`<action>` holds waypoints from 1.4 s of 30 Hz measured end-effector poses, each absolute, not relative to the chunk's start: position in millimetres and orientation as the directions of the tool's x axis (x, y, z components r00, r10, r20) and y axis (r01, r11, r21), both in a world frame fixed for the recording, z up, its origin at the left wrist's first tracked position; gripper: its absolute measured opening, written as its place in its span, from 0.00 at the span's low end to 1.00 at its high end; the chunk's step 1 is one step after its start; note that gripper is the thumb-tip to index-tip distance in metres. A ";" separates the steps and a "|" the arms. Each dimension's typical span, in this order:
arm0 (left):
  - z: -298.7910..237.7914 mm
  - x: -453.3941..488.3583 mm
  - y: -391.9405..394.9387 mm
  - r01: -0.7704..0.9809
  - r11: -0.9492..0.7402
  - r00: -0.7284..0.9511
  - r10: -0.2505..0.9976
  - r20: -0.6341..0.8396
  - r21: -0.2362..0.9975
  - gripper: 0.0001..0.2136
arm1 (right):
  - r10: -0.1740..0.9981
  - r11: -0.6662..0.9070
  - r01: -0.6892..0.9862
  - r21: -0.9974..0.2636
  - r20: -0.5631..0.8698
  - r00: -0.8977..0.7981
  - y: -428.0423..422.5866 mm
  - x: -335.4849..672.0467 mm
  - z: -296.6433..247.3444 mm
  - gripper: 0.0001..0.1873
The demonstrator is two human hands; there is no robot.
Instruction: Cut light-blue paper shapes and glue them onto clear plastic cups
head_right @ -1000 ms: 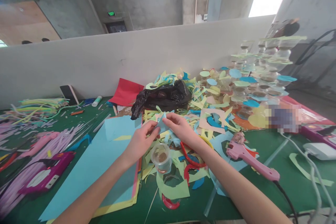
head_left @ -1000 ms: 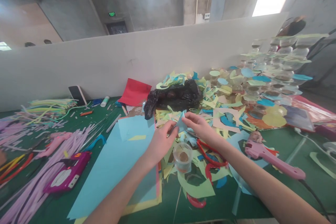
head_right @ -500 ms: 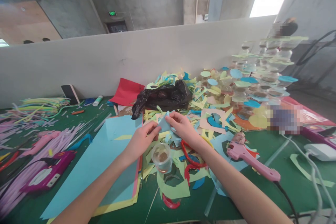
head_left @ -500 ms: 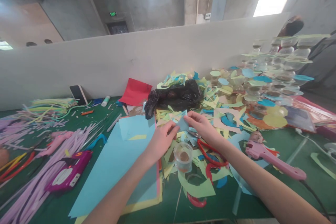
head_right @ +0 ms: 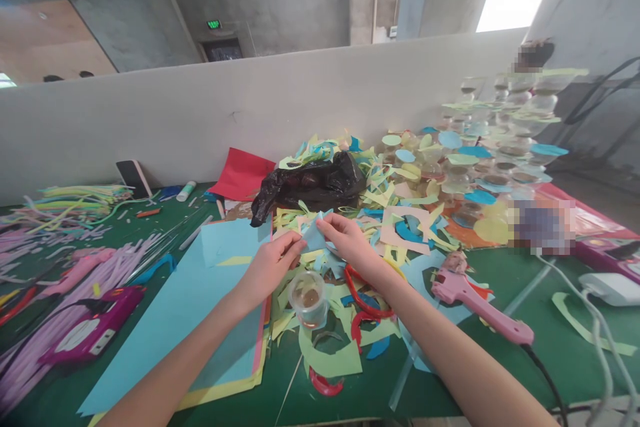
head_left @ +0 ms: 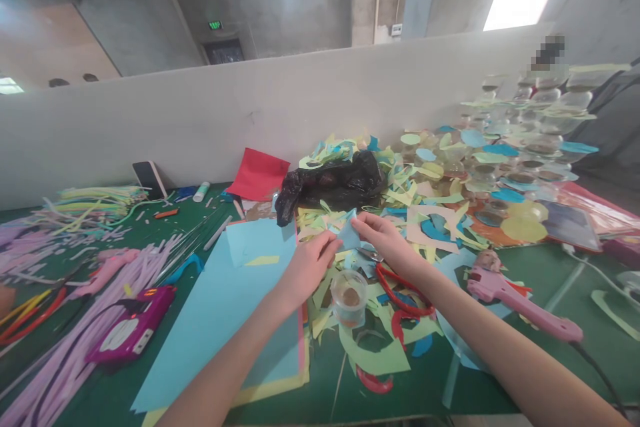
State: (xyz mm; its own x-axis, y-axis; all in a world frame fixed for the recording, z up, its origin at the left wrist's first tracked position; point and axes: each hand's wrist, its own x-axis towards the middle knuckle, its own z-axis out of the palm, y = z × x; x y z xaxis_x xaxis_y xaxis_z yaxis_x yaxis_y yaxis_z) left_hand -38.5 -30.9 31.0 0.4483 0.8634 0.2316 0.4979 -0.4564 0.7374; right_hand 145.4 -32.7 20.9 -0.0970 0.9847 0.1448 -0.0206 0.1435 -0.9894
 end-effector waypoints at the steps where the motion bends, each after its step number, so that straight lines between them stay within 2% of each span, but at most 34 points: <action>1: 30.4 -38.6 -30.6 0.491 -0.453 0.453 0.862 0.226 0.744 0.15 | 0.985 0.140 -0.026 -0.990 0.142 -0.097 -32.4 145.5 20.8 0.24; 10: 29.3 -37.1 -30.3 0.478 -0.389 0.463 0.873 0.150 0.788 0.15 | 0.986 0.141 -0.021 -0.990 0.142 -0.088 -34.0 144.4 23.5 0.23; 22: 27.1 -33.7 -29.3 0.467 -0.425 0.453 0.868 0.203 0.776 0.16 | 0.990 0.127 -0.002 -0.992 0.127 -0.059 -35.2 143.8 25.0 0.24; 30: 26.7 -32.5 -30.5 0.421 -0.401 0.447 0.872 0.198 0.814 0.17 | 0.992 0.123 0.007 -0.992 0.122 -0.032 -36.0 142.3 27.6 0.25; 39: 23.7 -32.4 -27.5 0.286 -0.318 0.372 0.906 0.201 0.904 0.17 | 0.956 0.179 0.120 -0.977 0.144 -0.255 -42.8 147.9 34.3 0.18; 42: 23.0 -30.8 -26.9 0.250 -0.293 0.336 0.920 0.201 0.923 0.17 | 0.950 0.189 0.103 -0.977 0.155 -0.272 -43.8 144.6 34.7 0.16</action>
State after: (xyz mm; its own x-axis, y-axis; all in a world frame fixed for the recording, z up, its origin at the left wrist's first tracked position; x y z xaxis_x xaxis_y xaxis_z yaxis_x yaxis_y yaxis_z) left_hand -30.8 -26.9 23.0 0.3363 0.9201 0.2009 0.2500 -0.2929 0.9229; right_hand 144.6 -43.8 34.7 -0.2715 0.9499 0.1548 0.1026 0.1885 -0.9767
